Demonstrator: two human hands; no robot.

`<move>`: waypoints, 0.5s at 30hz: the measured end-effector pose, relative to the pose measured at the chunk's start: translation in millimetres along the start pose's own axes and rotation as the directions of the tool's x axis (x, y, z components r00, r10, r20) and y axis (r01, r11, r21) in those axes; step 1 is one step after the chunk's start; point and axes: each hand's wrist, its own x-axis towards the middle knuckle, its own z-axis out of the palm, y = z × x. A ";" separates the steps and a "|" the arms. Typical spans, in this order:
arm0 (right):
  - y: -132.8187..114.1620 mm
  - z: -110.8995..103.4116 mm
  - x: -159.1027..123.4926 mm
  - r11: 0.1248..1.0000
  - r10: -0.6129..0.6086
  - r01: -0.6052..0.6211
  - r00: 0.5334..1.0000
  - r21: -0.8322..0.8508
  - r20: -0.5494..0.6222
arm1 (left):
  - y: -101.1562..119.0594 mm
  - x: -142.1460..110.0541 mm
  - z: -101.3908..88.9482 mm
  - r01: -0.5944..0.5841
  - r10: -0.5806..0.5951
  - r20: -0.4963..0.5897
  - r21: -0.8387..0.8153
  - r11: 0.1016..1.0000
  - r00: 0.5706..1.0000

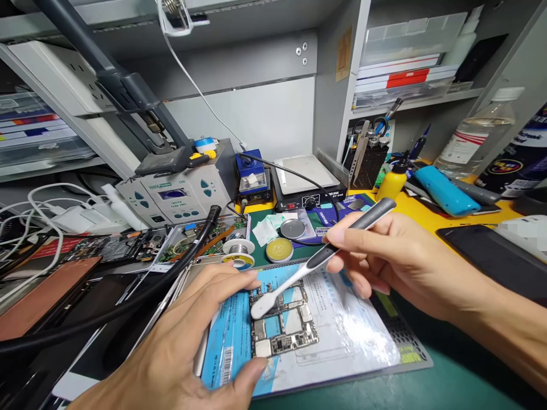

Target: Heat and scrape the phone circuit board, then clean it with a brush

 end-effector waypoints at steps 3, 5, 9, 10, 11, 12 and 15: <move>1.2 -1.4 1.2 1.000 0.001 -0.001 1.000 -0.026 0.014 | 0.4 0.2 0.0 -0.027 0.027 -0.021 0.012 1.000 0.999; -1.4 -2.2 2.2 1.000 -0.005 0.005 0.999 -0.002 -0.047 | 0.3 0.4 0.6 -0.037 0.037 -0.027 0.013 0.999 0.999; -6.4 -1.6 2.7 1.000 -0.013 0.017 0.991 0.025 -0.134 | -0.2 1.8 1.3 -0.039 0.039 -0.025 -0.003 0.999 0.999; -6.4 -1.0 2.6 1.000 -0.008 0.012 0.992 0.028 -0.124 | 0.0 2.3 0.8 -0.042 0.042 -0.025 -0.004 0.999 0.999; -6.0 -0.5 2.3 1.000 0.000 0.003 0.995 0.031 -0.104 | 0.5 2.7 0.0 -0.042 0.042 -0.026 0.000 0.999 0.999; -5.2 0.0 2.1 0.999 0.013 -0.010 0.997 0.032 -0.080 | 1.1 3.2 -0.9 -0.033 0.033 -0.022 0.006 0.999 0.999; -2.3 0.4 1.9 0.999 0.032 -0.031 0.999 0.010 -0.010 | 2.7 4.7 -2.8 -0.022 0.023 -0.019 0.015 1.000 1.000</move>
